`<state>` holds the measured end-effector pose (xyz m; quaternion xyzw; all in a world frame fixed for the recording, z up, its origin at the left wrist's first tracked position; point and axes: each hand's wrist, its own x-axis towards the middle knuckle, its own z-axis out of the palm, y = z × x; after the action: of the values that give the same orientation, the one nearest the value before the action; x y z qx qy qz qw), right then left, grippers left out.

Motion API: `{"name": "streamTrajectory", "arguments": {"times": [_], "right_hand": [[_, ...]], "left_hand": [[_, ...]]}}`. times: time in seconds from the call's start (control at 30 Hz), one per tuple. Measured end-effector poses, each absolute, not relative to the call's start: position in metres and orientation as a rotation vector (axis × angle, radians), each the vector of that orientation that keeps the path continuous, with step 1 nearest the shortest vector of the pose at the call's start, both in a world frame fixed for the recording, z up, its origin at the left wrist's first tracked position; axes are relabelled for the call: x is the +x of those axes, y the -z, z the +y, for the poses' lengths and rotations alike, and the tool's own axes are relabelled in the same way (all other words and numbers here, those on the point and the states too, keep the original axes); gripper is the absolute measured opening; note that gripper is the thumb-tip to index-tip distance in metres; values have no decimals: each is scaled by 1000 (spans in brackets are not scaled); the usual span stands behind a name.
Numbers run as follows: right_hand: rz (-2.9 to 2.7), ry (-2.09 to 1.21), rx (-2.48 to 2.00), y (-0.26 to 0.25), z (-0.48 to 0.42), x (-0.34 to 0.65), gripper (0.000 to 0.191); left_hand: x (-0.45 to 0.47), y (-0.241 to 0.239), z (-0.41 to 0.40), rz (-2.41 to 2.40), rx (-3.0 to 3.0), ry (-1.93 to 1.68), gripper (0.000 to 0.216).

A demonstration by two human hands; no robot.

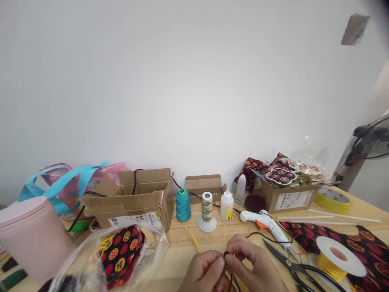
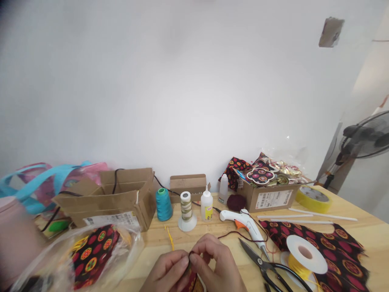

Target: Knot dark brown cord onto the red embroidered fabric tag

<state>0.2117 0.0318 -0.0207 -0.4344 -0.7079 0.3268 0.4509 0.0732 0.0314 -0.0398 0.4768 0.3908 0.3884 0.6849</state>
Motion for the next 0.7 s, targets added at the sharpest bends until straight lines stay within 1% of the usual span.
{"name": "streamTrajectory", "arguments": {"times": [0.2, 0.33, 0.4, 0.47, 0.53, 0.6, 0.67, 0.7], "right_hand": [[-1716, -793, -1101, 21, 33, 211, 19], [-1673, -831, -1091, 25, 34, 211, 19], [-1614, -911, -1067, 29, 34, 212, 19], [-1523, -1057, -1031, 33, 35, 210, 21], [-1445, -1233, -966, 35, 36, 208, 27], [-1426, -1341, -908, 37, 37, 205, 31], [-1477, -1307, -937, 38, 37, 204, 31], [-1525, -1224, -991, 38, 36, 205, 29]], "left_hand": [[73, 43, 36, 900, 1287, -833, 41], [73, 43, 36, 914, 1307, -832, 40], [73, 43, 36, 916, 1276, -837, 40], [73, 44, 37, 907, 1229, -865, 39], [73, 45, 38, 898, 1191, -916, 39], [73, 45, 39, 913, 1193, -960, 40], [72, 43, 39, 956, 1235, -985, 41], [72, 42, 39, 982, 1262, -988, 41]]}}
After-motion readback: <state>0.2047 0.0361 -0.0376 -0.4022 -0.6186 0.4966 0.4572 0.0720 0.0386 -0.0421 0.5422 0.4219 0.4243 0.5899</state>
